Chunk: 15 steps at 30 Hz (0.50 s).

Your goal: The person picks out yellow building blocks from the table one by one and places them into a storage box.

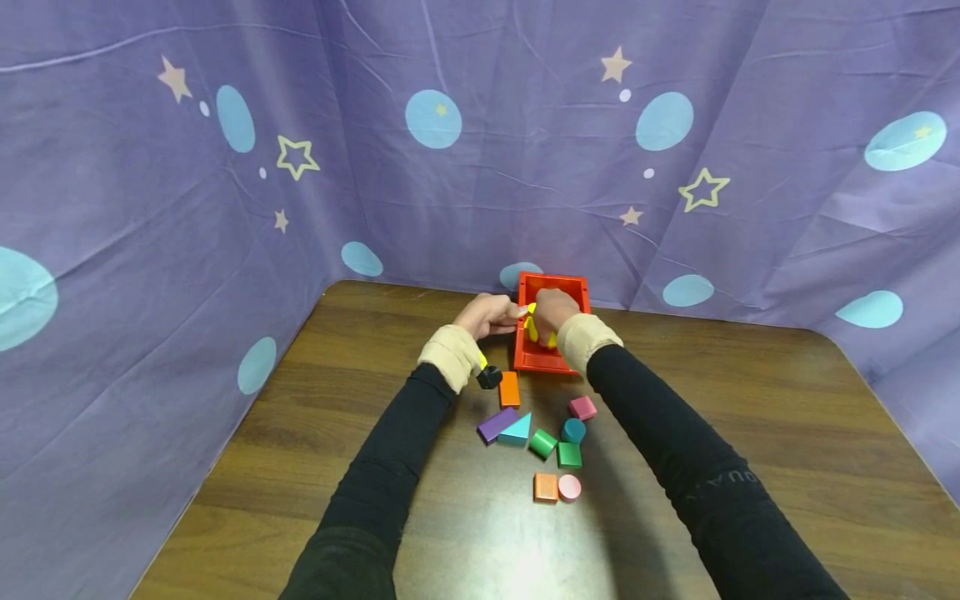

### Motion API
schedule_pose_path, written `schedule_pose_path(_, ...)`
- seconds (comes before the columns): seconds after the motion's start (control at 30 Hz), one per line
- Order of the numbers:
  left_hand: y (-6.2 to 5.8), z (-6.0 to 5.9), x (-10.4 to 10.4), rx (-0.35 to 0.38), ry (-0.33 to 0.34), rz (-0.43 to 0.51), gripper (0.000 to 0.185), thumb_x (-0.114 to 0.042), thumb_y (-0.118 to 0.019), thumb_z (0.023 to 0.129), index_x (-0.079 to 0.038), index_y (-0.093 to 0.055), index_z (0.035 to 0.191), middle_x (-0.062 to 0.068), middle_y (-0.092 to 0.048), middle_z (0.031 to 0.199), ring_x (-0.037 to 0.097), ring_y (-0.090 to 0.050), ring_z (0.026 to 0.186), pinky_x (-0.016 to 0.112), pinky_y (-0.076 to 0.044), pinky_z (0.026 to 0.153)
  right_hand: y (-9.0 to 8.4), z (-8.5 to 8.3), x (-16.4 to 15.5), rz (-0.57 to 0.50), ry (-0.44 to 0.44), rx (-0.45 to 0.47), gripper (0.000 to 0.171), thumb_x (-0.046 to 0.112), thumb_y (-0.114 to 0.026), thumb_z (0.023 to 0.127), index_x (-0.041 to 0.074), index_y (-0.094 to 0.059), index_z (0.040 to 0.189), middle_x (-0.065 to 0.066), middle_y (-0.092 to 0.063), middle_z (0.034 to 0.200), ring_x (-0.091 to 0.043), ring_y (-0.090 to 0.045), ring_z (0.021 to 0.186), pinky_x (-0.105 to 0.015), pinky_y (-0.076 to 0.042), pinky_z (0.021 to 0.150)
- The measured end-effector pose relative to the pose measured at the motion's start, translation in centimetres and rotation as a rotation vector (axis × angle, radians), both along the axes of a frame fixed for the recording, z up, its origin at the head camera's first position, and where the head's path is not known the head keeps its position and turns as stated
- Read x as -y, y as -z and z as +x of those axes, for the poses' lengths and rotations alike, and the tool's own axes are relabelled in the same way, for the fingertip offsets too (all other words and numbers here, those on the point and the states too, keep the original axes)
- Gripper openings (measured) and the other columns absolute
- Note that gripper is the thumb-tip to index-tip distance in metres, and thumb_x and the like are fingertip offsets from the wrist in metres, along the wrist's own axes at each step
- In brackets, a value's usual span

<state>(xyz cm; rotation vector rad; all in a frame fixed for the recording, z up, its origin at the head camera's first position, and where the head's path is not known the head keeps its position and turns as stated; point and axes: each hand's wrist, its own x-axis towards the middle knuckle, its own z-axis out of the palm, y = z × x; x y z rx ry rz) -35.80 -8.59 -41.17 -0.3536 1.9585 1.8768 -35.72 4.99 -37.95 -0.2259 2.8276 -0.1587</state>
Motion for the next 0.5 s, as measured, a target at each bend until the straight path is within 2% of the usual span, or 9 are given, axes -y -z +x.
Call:
schedule_pose_path(0.13, 0.04, -0.04, 0.03, -0.006, -0.006, -0.004, 0.03, -0.004, -0.07, 0.092, 0.005, -0.069, 0.121, 0.013, -0.073, 0.111, 0.022, -0.069, 0.105, 0.037, -0.056, 0.105, 0.19, -0.13, 0.01, -0.006, -0.001, -0.016, 0.04, 0.004, -0.088, 0.072, 0.001, -0.07, 0.107, -0.014, -0.068, 0.11, -0.025, -0.058, 0.09, -0.035, -0.06, 0.081)
schedule_pose_path(0.33, 0.17, -0.05, 0.07, -0.009, -0.008, 0.003, 0.026, -0.002, -0.069, 0.091, 0.005, -0.071, 0.116, 0.003, -0.07, 0.084, 0.016, -0.067, 0.086, 0.037, -0.058, 0.103, 0.56, -0.25, 0.08, -0.011, 0.018, -0.027, 0.038, 0.002, -0.088, 0.069, 0.001, -0.071, 0.103, -0.014, -0.068, 0.11, -0.025, -0.058, 0.088, -0.036, -0.06, 0.078)
schedule_pose_path(0.5, 0.17, -0.02, 0.02, -0.013, -0.007, 0.007, 0.019, -0.002, -0.071, 0.09, 0.003, -0.073, 0.109, 0.001, -0.07, 0.08, 0.014, -0.067, 0.082, 0.035, -0.059, 0.1, 0.78, -0.19, 0.17, -0.012, 0.026, -0.037, 0.036, 0.0, -0.086, 0.068, 0.001, -0.071, 0.101, -0.015, -0.068, 0.109, -0.026, -0.058, 0.087, -0.035, -0.06, 0.076)
